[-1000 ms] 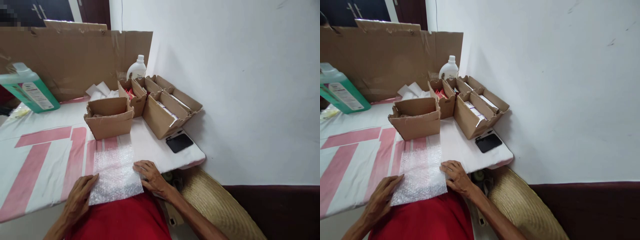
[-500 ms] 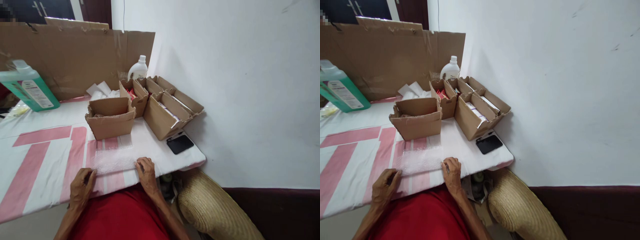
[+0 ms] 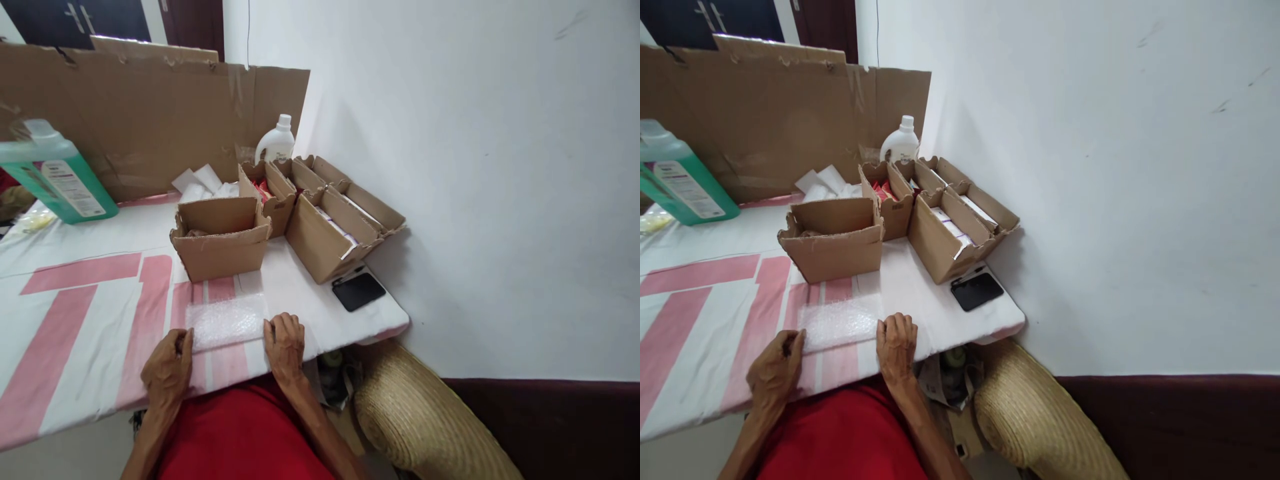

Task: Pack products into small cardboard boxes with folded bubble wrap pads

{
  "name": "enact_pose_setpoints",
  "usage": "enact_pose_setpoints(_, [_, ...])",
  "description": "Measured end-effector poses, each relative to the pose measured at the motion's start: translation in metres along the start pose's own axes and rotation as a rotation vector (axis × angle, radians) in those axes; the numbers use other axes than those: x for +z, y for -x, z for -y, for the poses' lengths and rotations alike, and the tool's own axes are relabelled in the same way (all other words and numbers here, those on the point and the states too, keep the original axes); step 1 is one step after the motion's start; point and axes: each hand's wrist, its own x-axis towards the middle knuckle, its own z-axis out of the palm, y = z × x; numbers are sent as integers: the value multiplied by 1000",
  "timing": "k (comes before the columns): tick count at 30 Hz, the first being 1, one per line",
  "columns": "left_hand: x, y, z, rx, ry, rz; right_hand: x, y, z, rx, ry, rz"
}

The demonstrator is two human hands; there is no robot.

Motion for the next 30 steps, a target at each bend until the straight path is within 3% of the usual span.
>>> enact_pose_setpoints(4, [-1, 0, -1, -58, 2, -1, -1, -4, -2, 35, -1, -1])
enact_pose_setpoints(7, [-6, 4, -5, -5, 8, -130, -16, -3, 0, 50, -182, -64])
enact_pose_setpoints(10, [-5, 12, -13, 295, -34, -273, -31, 2, 15, -104, -336, -114])
enact_pose_setpoints(13, [7, 18, -17, 726, -83, -166, -32, 6, 36, -434, -350, 110])
enact_pose_setpoints(15, [19, 18, -13, 857, -152, -122, -23, 7, 40, -519, -309, 271])
enact_pose_setpoints(18, [32, 17, 0, 786, -263, -119, -7, 6, 25, -515, -220, 370])
enact_pose_setpoints(22, [30, 12, 16, 720, -281, -60, -1, 2, -8, -450, -104, 411])
enact_pose_setpoints(30, [6, -22, 28, 913, -113, 13, -5, -30, -22, -449, -66, 504])
